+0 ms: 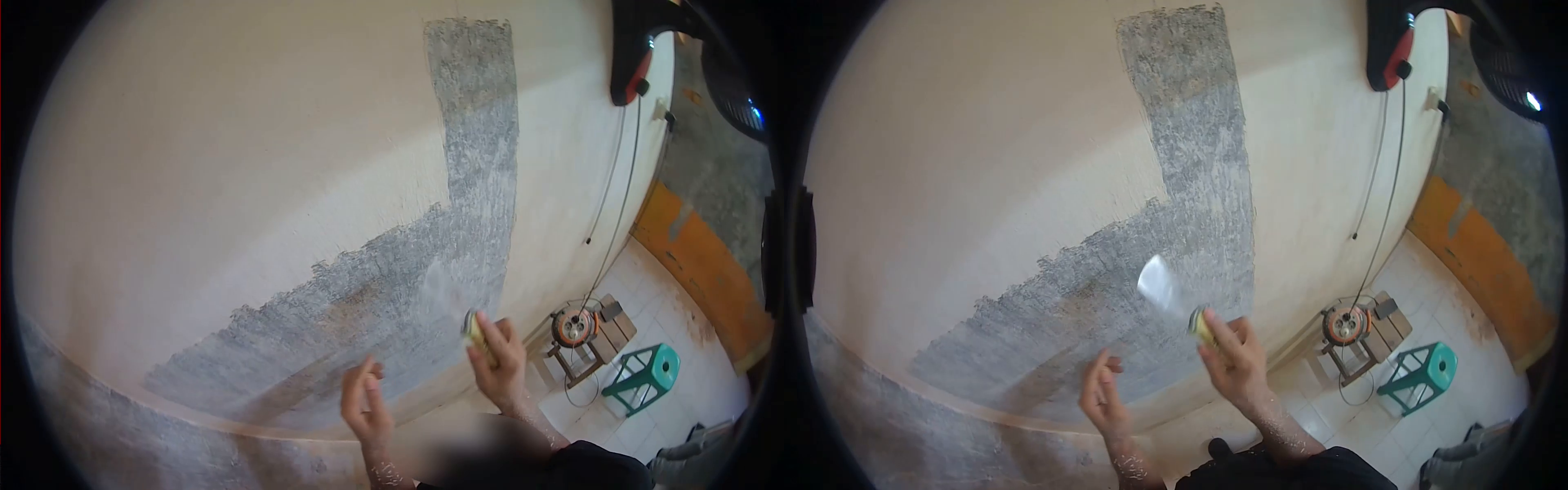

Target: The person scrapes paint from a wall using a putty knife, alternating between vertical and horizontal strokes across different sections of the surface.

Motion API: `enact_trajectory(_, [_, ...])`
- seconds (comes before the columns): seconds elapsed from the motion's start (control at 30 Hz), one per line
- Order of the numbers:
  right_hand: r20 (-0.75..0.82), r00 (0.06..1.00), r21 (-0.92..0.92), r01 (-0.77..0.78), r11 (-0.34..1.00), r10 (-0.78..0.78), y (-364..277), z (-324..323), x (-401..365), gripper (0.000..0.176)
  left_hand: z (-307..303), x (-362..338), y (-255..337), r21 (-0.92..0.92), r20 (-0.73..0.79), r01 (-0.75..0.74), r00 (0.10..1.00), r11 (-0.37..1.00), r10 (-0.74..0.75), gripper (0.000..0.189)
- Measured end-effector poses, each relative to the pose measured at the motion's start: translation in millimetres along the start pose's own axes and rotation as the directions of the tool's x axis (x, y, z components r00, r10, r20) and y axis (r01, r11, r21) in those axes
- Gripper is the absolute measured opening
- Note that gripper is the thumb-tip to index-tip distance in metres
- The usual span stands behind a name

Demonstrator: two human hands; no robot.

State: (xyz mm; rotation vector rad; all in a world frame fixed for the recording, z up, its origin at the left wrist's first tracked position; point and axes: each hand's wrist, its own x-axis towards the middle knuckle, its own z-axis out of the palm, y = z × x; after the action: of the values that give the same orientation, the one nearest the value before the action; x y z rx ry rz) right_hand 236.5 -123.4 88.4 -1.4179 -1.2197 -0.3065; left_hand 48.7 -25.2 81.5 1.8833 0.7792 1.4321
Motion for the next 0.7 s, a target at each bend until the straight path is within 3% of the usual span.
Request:
enact_trajectory(0.1, [-0.065,0.992,-0.234,-0.119,0.965,0.107,-19.6,-6.7,23.6,0.062,-33.4,4.3,-10.9,0.004,-0.188,0.048,0.981,0.999,-0.046,0.035])
enact_trajectory(0.23, [-0.089,0.986,-0.372,-0.165,0.913,0.142,-39.5,-6.1,47.6,0.061,-63.0,18.0,-22.7,-0.018,-0.361,-0.005,0.933,1.0,-0.002,0.035])
enact_trajectory(0.33, [-0.078,0.991,-0.421,-0.133,0.897,0.11,-36.5,-8.2,48.8,0.063,-72.2,23.8,-29.4,0.011,-0.352,0.123,0.929,0.992,-0.112,0.038])
enact_trajectory(0.43, [-0.099,0.992,-0.447,-0.116,0.887,0.08,-36.2,-14.7,54.6,0.062,-73.8,23.9,-42.2,-0.007,-0.37,0.071,0.926,0.997,-0.069,0.038])
enact_trajectory(0.7, [-0.152,0.988,-0.532,-0.057,0.845,-0.03,-25.6,-26.2,56.0,0.052,-83.6,32.5,-57.9,-0.144,-0.407,0.1,0.901,0.984,-0.151,0.047])
